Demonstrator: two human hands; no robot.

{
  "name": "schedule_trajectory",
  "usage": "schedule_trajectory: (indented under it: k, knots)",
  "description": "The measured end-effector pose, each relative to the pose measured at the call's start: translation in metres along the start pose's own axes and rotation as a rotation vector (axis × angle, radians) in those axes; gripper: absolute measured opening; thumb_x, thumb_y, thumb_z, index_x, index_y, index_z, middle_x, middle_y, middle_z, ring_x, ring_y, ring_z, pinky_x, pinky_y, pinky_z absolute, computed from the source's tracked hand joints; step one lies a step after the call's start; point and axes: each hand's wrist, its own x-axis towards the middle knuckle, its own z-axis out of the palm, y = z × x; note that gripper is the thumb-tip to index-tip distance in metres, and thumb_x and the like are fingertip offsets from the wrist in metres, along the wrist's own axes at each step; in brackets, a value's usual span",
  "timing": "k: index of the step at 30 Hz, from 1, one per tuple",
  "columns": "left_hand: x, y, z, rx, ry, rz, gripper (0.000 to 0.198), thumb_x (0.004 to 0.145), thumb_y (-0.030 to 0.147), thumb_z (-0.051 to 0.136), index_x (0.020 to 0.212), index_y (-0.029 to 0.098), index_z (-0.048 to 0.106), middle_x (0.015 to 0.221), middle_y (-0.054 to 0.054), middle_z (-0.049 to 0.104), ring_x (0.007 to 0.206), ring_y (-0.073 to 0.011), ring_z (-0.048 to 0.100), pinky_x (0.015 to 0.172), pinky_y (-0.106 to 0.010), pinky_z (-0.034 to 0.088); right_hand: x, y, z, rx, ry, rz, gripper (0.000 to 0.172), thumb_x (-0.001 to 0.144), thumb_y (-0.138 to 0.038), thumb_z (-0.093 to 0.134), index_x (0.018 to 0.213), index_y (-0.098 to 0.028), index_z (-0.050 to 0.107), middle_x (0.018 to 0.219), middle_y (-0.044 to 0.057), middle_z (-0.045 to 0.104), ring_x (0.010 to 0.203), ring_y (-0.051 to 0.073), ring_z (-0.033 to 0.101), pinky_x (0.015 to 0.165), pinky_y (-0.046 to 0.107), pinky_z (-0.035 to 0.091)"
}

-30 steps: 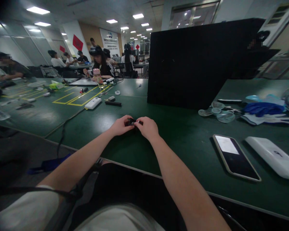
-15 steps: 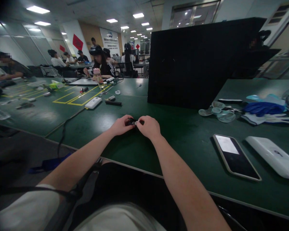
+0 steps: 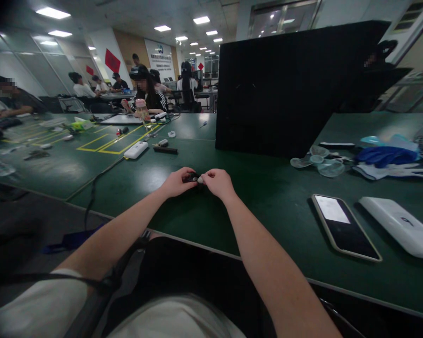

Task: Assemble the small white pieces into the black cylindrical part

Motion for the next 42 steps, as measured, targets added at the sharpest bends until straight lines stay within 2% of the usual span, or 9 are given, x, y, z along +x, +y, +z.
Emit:
schedule_trajectory:
  k: [8,11,16,19,27,30,34,38,42]
  knots:
    - [0.001,-0.005,0.002,-0.033,0.004,0.005,0.049,0.079,0.040,0.075,0.123,0.023,0.061,0.103,-0.006,0.075,0.092,-0.0205,0.072,0.090,-0.038,0.057,-0.008,-0.011,-0.004,0.199,-0.039,0.093,0.020,0.091,-0.028,0.062,0.081,-0.018,0.076,0.081,0.009,0.076,0.064,0.018,0.066,0.059,0.030,0.053]
    - [0.001,-0.005,0.002,-0.030,0.003,0.006,0.049,0.079,0.039,0.075,0.123,0.023,0.061,0.104,-0.006,0.075,0.094,-0.0207,0.072,0.091,-0.038,0.056,-0.007,-0.008,-0.005,0.118,-0.033,0.053,0.024,0.092,-0.033,0.061,0.083,-0.018,0.077,0.082,0.008,0.076,0.066,0.018,0.066,0.061,0.031,0.052]
    - [0.000,-0.001,0.001,-0.032,-0.010,0.016,0.047,0.081,0.039,0.074,0.123,0.023,0.060,0.104,-0.006,0.075,0.094,-0.0205,0.072,0.090,-0.038,0.057,-0.009,-0.005,-0.003,-0.219,-0.027,-0.173,0.023,0.092,-0.039,0.061,0.089,-0.025,0.080,0.082,0.003,0.074,0.073,0.019,0.064,0.065,0.031,0.046]
    - [0.000,-0.001,0.000,-0.052,-0.016,0.005,0.047,0.080,0.039,0.074,0.122,0.022,0.060,0.104,-0.006,0.076,0.094,-0.0202,0.072,0.089,-0.037,0.057,-0.011,-0.007,-0.002,-0.301,-0.055,-0.257,0.023,0.093,-0.040,0.059,0.093,-0.028,0.079,0.079,0.001,0.073,0.069,0.018,0.061,0.063,0.031,0.042]
    - [0.001,-0.003,0.001,-0.062,-0.008,-0.007,0.048,0.080,0.041,0.075,0.123,0.022,0.061,0.107,-0.008,0.075,0.098,-0.0216,0.072,0.092,-0.038,0.056,-0.009,-0.004,-0.002,-0.370,0.044,-0.121,0.039,0.089,-0.058,0.061,0.084,-0.022,0.075,0.080,0.005,0.072,0.069,0.019,0.062,0.058,0.030,0.040]
    - [0.002,-0.003,0.001,-0.043,-0.012,-0.025,0.049,0.080,0.041,0.075,0.123,0.022,0.060,0.106,-0.008,0.075,0.098,-0.0222,0.072,0.091,-0.039,0.057,-0.012,-0.007,-0.005,-0.346,0.056,-0.121,0.048,0.088,-0.066,0.059,0.096,-0.021,0.074,0.083,0.005,0.073,0.070,0.018,0.063,0.058,0.029,0.042]
    - [0.002,-0.003,0.001,-0.066,-0.021,-0.018,0.048,0.080,0.039,0.075,0.123,0.023,0.060,0.106,-0.007,0.075,0.099,-0.0220,0.072,0.091,-0.039,0.056,-0.017,-0.013,-0.007,-0.306,0.074,-0.228,0.042,0.092,-0.052,0.061,0.120,-0.022,0.069,0.086,0.004,0.074,0.074,0.018,0.065,0.063,0.029,0.045]
    - [0.003,-0.007,0.002,-0.065,-0.008,0.003,0.049,0.080,0.040,0.075,0.123,0.023,0.059,0.107,-0.008,0.075,0.101,-0.0226,0.072,0.094,-0.041,0.056,-0.016,-0.010,-0.006,-0.329,0.053,-0.283,0.024,0.094,-0.032,0.056,0.108,-0.023,0.074,0.089,0.003,0.074,0.075,0.017,0.065,0.066,0.030,0.047]
    - [0.003,-0.010,0.003,-0.055,0.004,0.010,0.049,0.080,0.041,0.074,0.124,0.023,0.060,0.108,-0.008,0.074,0.100,-0.0224,0.072,0.094,-0.041,0.056,-0.011,-0.006,-0.006,-0.381,0.072,-0.253,0.024,0.096,-0.031,0.054,0.105,-0.023,0.075,0.093,0.003,0.075,0.079,0.019,0.066,0.069,0.032,0.048]
